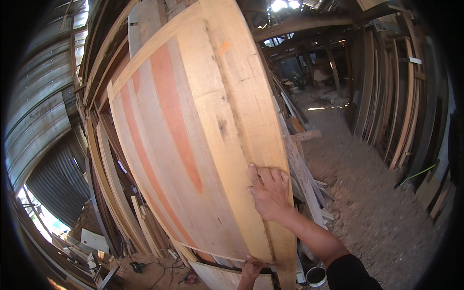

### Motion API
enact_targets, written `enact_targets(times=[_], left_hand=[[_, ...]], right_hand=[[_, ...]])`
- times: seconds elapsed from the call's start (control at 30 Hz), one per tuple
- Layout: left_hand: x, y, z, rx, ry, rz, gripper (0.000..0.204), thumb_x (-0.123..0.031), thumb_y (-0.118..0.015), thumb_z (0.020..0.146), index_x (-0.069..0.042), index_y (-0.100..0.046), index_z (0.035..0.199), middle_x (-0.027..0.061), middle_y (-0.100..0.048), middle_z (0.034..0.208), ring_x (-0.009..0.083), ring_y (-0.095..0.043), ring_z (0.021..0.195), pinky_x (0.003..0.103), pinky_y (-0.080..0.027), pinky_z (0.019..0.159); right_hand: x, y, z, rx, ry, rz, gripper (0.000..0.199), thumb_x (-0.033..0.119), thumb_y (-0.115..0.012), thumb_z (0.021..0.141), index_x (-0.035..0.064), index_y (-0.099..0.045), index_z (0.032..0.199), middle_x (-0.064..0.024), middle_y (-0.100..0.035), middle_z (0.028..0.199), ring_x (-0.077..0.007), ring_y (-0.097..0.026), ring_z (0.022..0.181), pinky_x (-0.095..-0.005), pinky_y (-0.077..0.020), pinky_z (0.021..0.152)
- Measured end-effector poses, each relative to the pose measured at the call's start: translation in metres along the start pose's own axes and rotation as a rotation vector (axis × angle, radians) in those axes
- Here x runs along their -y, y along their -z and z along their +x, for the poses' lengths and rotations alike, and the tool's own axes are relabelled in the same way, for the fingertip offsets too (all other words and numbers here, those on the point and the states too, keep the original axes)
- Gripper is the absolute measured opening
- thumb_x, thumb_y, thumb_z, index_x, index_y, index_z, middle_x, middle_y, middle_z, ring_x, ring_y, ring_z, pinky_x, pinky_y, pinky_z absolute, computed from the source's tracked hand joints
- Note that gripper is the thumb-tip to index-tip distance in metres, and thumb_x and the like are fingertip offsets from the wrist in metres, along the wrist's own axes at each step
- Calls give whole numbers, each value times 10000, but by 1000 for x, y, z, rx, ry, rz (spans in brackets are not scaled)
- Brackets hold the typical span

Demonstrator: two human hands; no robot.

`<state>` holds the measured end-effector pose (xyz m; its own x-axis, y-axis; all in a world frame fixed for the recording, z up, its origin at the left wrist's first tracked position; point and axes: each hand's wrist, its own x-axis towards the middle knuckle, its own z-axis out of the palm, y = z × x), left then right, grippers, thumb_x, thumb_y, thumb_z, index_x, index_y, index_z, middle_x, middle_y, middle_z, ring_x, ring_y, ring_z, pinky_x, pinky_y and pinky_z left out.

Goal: The person moves a large wooden panel into place against a wall of lumber, then picks up and handles two wooden beams, and finally prepares an electric circular saw by unwinding its cord and connecting it.

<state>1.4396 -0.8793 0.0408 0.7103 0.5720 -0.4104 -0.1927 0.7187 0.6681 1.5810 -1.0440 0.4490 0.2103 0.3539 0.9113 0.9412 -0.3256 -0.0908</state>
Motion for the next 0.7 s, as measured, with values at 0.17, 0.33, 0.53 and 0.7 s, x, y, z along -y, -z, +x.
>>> enact_targets(times=[0.17,0.33,0.53,0.7], left_hand=[[-6,5,-6,192,-33,3,352,-334,-610,948,-61,-539,1159,110,-632,985,290,-640,848,494,-564,791],[-27,25,6,291,84,-27,401,-330,-615,944,-48,-507,1208,136,-623,1059,323,-641,935,507,-562,813],[-123,72,21,184,157,8,490,-375,-612,936,-29,-457,1247,186,-563,1137,365,-578,1068,544,-536,885],[-171,103,39,170,123,-13,466,-404,-598,937,0,-498,1146,182,-590,1067,361,-617,975,541,-547,861]], right_hand=[[43,-43,-12,-72,-274,-61,739,192,-653,816,-38,-324,1437,-175,-457,1170,-314,-409,1062,-470,-272,917],[52,-77,-12,-272,-323,-235,714,244,-639,841,-44,-344,1424,-223,-446,1152,-326,-409,1036,-459,-284,896],[43,-83,-20,-425,-159,-326,575,225,-539,915,-72,-376,1379,-243,-448,1125,-335,-428,1016,-465,-319,868],[57,-79,-16,-414,-226,-450,481,167,-499,937,-86,-400,1334,-249,-479,1074,-364,-469,971,-469,-374,829]])
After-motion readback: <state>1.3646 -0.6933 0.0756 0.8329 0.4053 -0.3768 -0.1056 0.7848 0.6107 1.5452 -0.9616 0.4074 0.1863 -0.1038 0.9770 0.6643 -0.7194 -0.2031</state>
